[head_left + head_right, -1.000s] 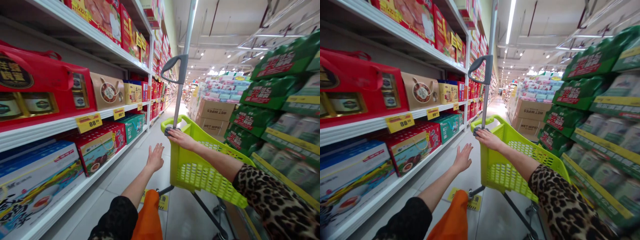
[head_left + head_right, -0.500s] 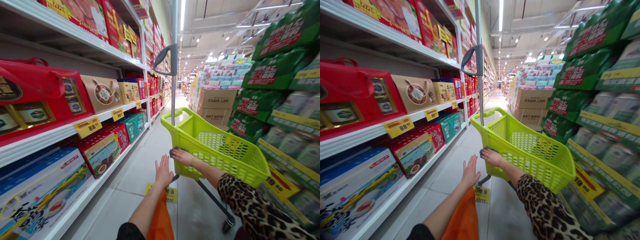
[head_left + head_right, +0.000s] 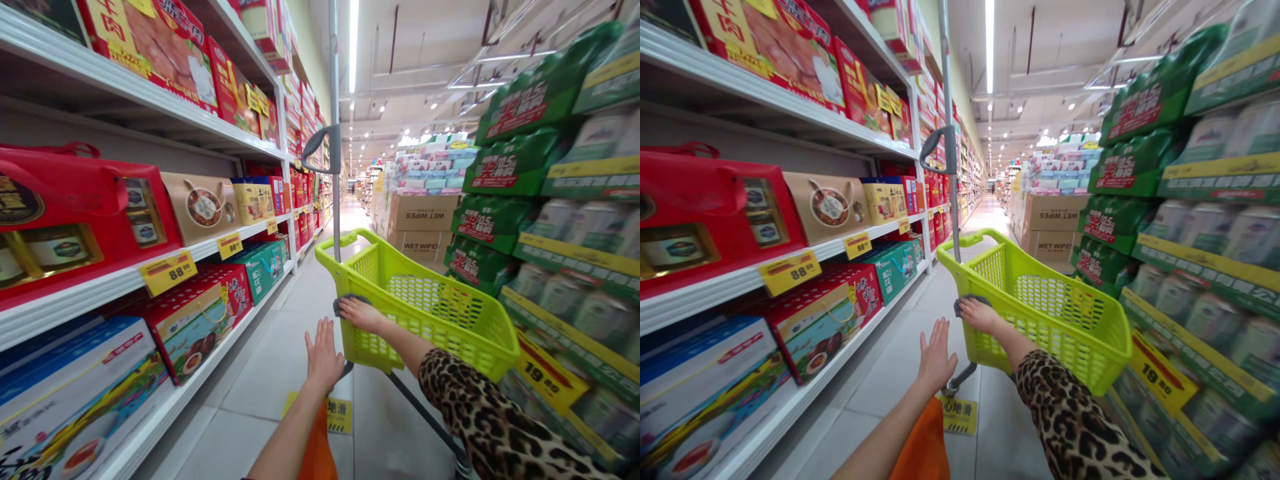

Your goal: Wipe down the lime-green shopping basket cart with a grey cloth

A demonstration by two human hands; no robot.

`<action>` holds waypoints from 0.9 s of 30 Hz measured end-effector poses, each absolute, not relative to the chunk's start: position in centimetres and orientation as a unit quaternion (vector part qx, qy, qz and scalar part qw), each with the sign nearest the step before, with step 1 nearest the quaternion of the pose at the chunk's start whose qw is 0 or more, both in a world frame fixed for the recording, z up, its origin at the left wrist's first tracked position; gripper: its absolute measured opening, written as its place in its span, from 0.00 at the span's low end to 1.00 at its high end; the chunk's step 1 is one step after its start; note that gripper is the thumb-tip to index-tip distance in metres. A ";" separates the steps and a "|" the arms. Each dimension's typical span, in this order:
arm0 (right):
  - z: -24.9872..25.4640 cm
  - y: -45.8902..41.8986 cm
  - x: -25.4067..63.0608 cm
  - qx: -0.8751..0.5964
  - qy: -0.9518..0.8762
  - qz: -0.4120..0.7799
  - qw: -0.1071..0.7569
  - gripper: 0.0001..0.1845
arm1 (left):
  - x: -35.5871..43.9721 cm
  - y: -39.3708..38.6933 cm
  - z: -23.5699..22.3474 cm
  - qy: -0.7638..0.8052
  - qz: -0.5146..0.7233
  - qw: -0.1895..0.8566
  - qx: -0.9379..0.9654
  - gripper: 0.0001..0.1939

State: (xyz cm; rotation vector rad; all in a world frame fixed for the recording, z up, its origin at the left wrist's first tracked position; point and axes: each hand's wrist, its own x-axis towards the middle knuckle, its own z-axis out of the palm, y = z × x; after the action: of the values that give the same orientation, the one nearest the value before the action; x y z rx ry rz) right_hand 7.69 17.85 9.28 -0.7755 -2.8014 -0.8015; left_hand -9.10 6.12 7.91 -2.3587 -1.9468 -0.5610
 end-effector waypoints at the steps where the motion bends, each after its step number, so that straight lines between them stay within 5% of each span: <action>1: 8.4 17.2 7.9 -0.261 -0.929 -0.259 0.049 0.14 | -9.3 5.8 7.8 -0.628 -0.179 0.017 -0.758 0.39; 5: 8.9 15.1 8.1 -0.273 -0.924 -0.265 0.031 0.12 | -9.8 4.6 8.2 -0.631 -0.183 0.021 -0.754 0.39; 16: 21.2 14.9 7.9 -0.287 -0.874 -0.369 0.135 0.20 | -6.2 5.4 10.4 -0.621 -0.252 0.018 -0.742 0.38; 22: 18.9 16.8 5.9 -0.249 -0.895 -0.350 0.120 0.18 | -8.0 4.2 7.6 -0.649 -0.248 -0.013 -0.719 0.38; 27: 11.6 17.3 5.7 -0.251 -0.920 -0.289 0.082 0.16 | -8.4 4.7 5.4 -0.655 -0.227 -0.024 -0.721 0.39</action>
State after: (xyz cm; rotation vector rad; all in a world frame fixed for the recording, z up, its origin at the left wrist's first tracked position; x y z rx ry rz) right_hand 5.71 17.33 11.61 -0.7495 -2.7486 -0.8636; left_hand -8.37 4.72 5.42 -2.3002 -2.0889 -0.7239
